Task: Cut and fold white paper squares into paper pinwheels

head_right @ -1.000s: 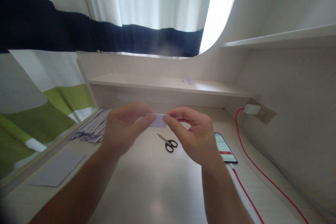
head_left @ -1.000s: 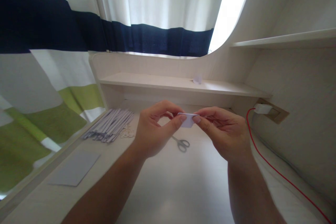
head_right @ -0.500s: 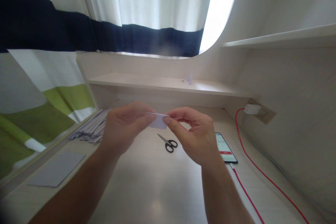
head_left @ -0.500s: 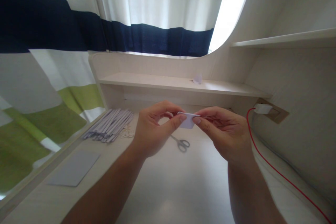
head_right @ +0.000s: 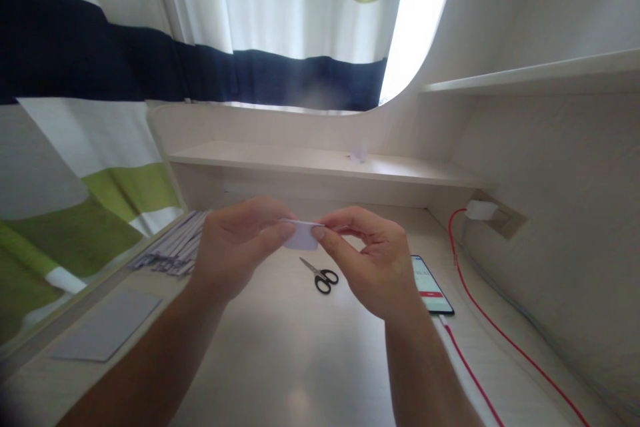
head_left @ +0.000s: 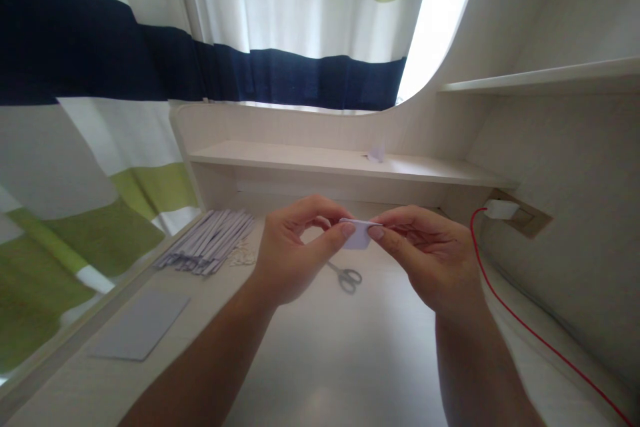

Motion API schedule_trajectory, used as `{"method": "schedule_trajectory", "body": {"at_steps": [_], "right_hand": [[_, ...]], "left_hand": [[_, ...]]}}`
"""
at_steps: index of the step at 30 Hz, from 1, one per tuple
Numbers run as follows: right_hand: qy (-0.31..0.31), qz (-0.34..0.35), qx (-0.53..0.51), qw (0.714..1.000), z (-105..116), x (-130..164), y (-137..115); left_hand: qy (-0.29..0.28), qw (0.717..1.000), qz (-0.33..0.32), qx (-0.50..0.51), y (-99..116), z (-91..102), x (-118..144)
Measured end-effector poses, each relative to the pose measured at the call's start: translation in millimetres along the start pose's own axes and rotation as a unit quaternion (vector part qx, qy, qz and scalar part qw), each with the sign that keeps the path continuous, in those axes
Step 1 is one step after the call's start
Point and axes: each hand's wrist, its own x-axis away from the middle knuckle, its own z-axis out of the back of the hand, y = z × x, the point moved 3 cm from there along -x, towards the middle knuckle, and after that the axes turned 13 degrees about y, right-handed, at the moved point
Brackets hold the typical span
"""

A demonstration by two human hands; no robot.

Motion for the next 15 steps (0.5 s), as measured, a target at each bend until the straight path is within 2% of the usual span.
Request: {"method": "schedule_trajectory", "body": {"at_steps": [5, 15], "right_hand": [[0.008, 0.007, 0.007, 1.0, 0.7, -0.2, -1.1], [0.01, 0.003, 0.011, 1.0, 0.8, -0.9, -2.4]], "left_hand": [[0.001, 1.0, -0.027, 0.004, 0.9, 1.5, -0.8], [0.007, 0.999, -0.032, -0.008, 0.4, 2.4, -0.8]]}}
